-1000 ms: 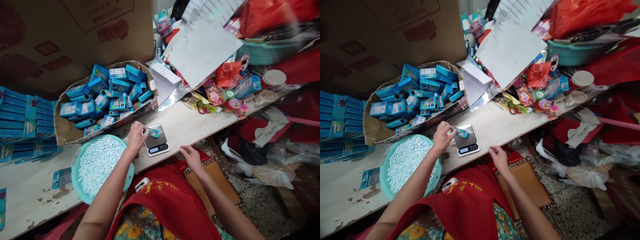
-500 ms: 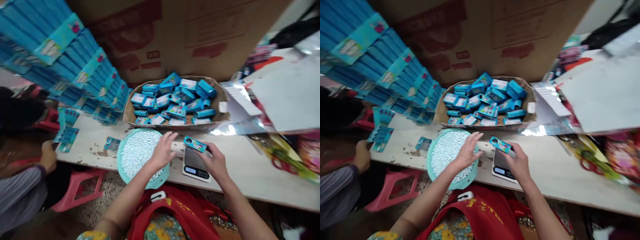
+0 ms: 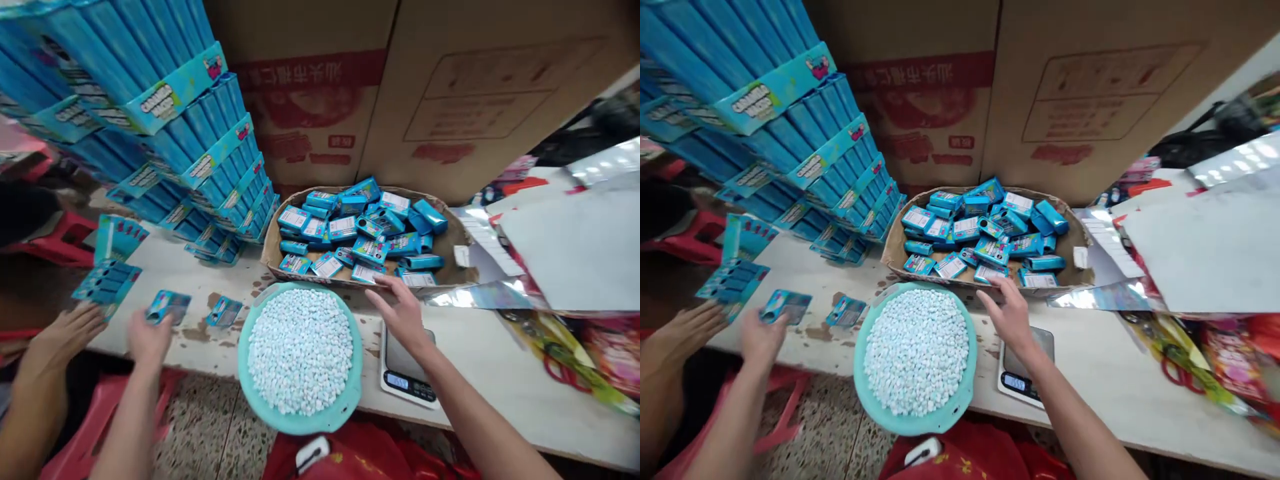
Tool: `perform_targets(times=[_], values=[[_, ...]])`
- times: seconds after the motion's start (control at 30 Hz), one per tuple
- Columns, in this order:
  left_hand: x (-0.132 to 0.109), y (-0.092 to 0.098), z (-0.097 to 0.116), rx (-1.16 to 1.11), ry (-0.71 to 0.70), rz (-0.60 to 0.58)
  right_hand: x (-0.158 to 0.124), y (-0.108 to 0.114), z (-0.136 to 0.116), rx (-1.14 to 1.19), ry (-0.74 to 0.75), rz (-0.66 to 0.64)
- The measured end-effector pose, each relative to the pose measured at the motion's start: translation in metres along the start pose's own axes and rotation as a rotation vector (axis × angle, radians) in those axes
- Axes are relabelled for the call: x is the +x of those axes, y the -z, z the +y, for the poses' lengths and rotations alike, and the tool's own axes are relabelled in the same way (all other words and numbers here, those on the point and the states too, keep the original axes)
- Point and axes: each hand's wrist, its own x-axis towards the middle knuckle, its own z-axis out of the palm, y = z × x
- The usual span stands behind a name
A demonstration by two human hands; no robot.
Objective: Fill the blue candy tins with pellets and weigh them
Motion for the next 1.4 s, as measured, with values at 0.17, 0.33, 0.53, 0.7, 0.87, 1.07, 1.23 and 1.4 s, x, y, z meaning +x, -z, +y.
perform_targets(times=[0.17,0.33,0.53,0.7,0.87,1.07,1.23,1.4], values=[[0.054,-0.084,-0.052,-0.054,0.091,-0.134,0.092,-0.005,0.042,-0.307,0.014,0.163],[0.034,-0.09,-0.037,-0.02,0.107,-0.159,0.163,-0.019,0.062,-0.395,-0.059,0.066],[-0.119,-0.044,0.026,-0.329,-0.506,-0.035,0.165,-0.012,0.055,-0.33,-0.167,0.076],[-0.232,-0.059,0.068,-0.217,-0.677,-0.423,0.092,0.035,0.002,-0.139,-0.056,0.289],[-0.234,-0.094,0.107,-0.28,-0.444,-0.305,-0.018,0.052,-0.027,0.163,-0.29,0.178],[-0.234,-0.098,0.142,-0.692,-0.056,-0.446,-0.103,0.033,-0.035,0.27,-0.459,-0.072],[-0.232,-0.087,0.15,-0.943,0.234,-0.554,-0.12,0.017,-0.056,0.201,-0.405,-0.105],[-0.219,-0.071,0.152,-1.21,0.488,-0.783,-0.125,-0.013,-0.072,0.057,-0.245,-0.03]])
